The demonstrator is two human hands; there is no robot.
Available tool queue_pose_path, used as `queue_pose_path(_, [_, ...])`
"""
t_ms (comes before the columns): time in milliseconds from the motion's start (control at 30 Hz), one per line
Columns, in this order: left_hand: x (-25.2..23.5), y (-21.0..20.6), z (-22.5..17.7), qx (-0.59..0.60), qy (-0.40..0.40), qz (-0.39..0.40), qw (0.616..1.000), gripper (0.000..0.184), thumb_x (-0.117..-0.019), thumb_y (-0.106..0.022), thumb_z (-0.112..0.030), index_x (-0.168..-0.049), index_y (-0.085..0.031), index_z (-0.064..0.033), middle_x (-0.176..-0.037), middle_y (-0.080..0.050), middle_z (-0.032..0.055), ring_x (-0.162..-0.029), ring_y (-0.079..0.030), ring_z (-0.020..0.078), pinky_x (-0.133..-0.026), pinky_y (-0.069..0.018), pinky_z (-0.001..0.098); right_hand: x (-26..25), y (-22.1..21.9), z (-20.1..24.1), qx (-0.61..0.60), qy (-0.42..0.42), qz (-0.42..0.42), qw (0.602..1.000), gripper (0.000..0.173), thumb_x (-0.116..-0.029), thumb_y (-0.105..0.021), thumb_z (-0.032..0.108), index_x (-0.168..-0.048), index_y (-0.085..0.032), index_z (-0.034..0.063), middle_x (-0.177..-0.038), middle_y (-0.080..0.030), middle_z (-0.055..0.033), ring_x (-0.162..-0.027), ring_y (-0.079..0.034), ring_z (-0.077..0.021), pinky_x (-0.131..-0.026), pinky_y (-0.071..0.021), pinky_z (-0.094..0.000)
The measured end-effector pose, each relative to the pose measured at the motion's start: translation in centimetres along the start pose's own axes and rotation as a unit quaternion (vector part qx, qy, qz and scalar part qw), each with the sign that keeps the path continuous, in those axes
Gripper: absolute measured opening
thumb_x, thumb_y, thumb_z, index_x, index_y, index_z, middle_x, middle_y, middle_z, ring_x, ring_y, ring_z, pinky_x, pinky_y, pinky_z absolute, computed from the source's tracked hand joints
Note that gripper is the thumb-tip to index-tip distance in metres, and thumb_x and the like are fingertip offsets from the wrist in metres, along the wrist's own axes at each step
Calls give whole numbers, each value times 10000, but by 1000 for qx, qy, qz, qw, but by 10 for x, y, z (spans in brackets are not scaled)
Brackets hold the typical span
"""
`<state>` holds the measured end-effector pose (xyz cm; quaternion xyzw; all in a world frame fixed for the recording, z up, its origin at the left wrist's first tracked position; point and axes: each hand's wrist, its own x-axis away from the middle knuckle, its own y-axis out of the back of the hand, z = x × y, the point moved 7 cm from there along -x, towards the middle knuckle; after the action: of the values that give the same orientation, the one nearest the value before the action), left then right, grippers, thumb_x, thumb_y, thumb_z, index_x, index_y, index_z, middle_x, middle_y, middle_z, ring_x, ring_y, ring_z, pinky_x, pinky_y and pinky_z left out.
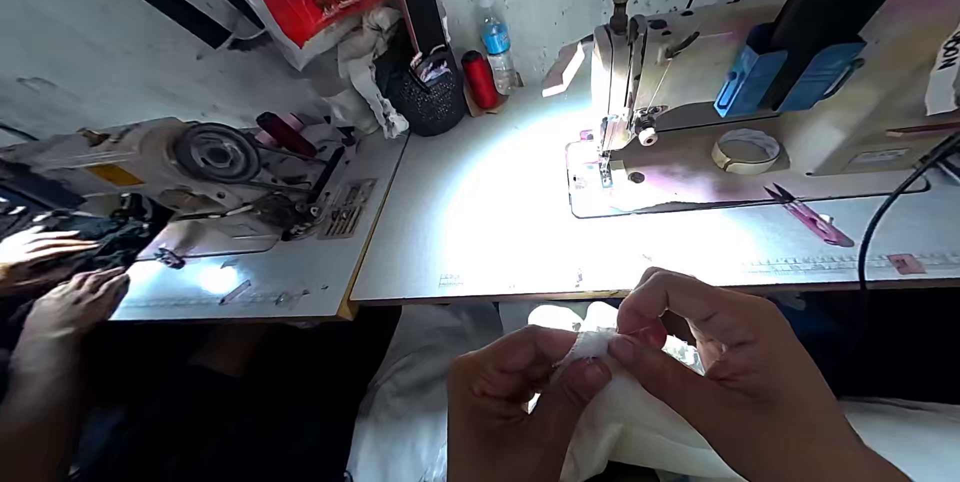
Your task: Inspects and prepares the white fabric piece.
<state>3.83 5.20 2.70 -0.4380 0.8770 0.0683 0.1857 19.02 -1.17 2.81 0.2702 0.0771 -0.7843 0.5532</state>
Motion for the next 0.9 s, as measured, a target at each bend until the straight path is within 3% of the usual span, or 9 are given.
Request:
queue_pose_path(167, [4, -4, 5, 2, -13, 10, 1000, 87, -939, -717, -70, -1020, -743, -54, -928, -774, -32, -826, -728, 24, -749, -617, 190, 7, 3, -5, 7, -5, -19, 1000, 141, -939, -693, 261, -1010, -685, 139, -928, -659, 96, -919, -587, 18, -860, -473, -200])
queue_pose_path(333, [6, -10, -1, -35, -53, 24, 998, 98, -945, -712, -62, -1039, -730, -39, -953, -774, -32, -857, -727, 16, -781, -615, 184, 8, 7, -2, 26, -19, -5, 999, 157, -935, -667, 280, -1061, -721, 203, -1060, -690, 111, -1072, -591, -17, -987, -427, -357])
queue_pose_path(533, [9, -12, -8, -73, -78, 13, 994, 116, -952, -703, -50, -1066, -723, -36, -983, -775, -30, -887, -729, 15, -809, -612, 183, 16, 11, 10, 86, 17, -80, 993, 171, -941, -703, 318, -1022, -633, 185, -962, -650, 84, -971, -574, 10, -989, -378, -340])
queue_pose_path(667, [9, -11, -10, -95, -91, 17, 991, 118, -948, -711, -52, -1066, -721, -44, -987, -774, -37, -901, -727, 11, -816, -608, 178, 18, 9, 11, 84, -1, -46, 995, 122, -984, -657, 294, -1011, -677, 177, -949, -667, 81, -977, -566, 13, -986, -338, -350])
queue_pose_path(900, [9, -12, -12, -116, -90, 31, 989, 124, -945, -718, -60, -1069, -719, -50, -987, -772, -47, -901, -724, 2, -810, -607, 170, 17, 9, 10, 23, -32, -14, 999, 102, -990, -666, 255, -1001, -667, 154, -933, -676, 85, -955, -582, 18, -1005, -349, -381])
